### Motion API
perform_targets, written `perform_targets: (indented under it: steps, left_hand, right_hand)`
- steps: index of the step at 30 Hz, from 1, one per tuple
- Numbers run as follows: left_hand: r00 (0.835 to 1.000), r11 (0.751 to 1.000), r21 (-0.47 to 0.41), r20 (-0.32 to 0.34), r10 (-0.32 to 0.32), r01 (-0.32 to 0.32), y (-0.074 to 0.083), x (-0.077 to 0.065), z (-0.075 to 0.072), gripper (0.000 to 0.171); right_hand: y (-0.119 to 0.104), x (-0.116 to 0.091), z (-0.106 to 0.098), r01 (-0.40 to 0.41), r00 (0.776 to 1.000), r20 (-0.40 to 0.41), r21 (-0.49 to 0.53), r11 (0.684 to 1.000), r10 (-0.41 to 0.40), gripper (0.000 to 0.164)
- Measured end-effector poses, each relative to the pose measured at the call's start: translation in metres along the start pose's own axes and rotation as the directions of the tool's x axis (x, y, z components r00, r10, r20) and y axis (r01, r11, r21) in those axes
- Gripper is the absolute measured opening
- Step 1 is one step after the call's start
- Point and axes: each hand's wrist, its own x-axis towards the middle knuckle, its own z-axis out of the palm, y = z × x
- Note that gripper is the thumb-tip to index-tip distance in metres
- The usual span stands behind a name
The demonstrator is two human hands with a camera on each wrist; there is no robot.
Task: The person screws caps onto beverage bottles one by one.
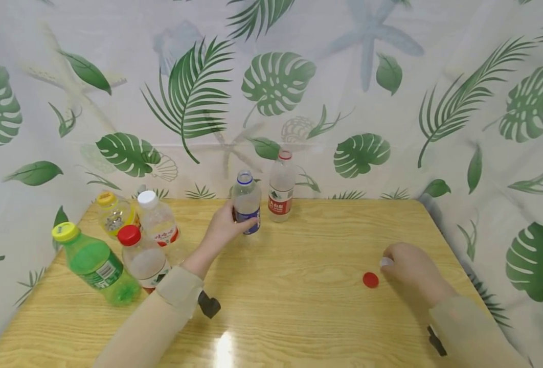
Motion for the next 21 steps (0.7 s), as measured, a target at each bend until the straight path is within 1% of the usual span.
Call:
perform_targets:
  steps: [10,21]
  left_hand:
    - [1.000,1.000,0.017,0.011,0.005,-0.005,-0.0002,0.0038,-0.0033,0.061]
    - [0.999,1.000,0.017,0.040,-0.004,0.003,-0.0017,0.0042,-0.0058,0.062]
  right_hand:
    - [-0.0002,0.0017,0.0003,0.015,1.000,-0.016,-0.017,1.000,-0.015,0.018]
    - [-0.0026,0.0005,-0.0018,0.012,1.000,-0.021,-0.014,1.000,-0.012,0.017]
